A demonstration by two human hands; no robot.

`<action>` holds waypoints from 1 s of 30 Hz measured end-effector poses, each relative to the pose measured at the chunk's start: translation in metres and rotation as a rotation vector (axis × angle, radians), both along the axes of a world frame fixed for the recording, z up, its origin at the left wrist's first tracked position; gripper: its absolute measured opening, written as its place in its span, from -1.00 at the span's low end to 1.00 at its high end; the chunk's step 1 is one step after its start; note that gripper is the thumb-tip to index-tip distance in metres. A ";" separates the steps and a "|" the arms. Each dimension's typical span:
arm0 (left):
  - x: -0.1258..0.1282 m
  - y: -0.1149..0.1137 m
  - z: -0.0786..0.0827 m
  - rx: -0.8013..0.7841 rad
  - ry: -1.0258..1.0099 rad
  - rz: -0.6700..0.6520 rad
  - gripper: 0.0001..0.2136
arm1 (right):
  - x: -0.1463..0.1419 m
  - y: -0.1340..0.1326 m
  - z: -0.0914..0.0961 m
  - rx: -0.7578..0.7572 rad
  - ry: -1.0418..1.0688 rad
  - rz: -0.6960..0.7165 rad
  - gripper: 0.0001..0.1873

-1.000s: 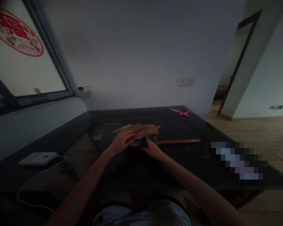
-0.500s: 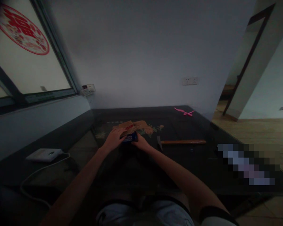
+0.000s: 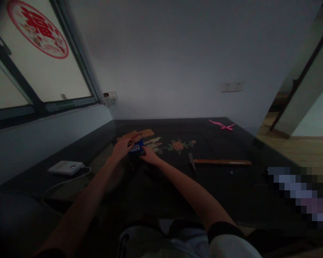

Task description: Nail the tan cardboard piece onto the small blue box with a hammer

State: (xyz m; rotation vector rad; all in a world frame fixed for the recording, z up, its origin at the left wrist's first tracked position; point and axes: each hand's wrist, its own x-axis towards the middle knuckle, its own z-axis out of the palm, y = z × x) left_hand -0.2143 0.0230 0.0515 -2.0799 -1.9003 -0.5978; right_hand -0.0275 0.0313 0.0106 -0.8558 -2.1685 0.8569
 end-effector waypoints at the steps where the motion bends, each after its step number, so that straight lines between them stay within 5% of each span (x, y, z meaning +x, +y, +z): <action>1: -0.001 0.001 0.001 -0.007 0.006 0.014 -0.69 | 0.007 -0.007 0.001 0.005 -0.016 -0.001 -0.39; 11: -0.014 0.009 0.003 -0.037 0.042 0.063 -0.66 | 0.143 -0.091 0.032 -0.033 -0.046 0.045 -0.62; 18: -0.011 0.003 0.013 0.064 0.022 0.010 -0.56 | 0.233 -0.110 0.038 -0.119 0.036 -0.231 -0.67; 23: -0.006 0.002 0.022 0.093 0.020 0.003 -0.53 | 0.263 -0.110 0.037 -0.153 0.113 -0.380 -0.65; 30: -0.006 0.002 0.029 0.101 0.023 -0.028 -0.53 | 0.269 -0.111 0.034 -0.177 0.168 -0.446 -0.63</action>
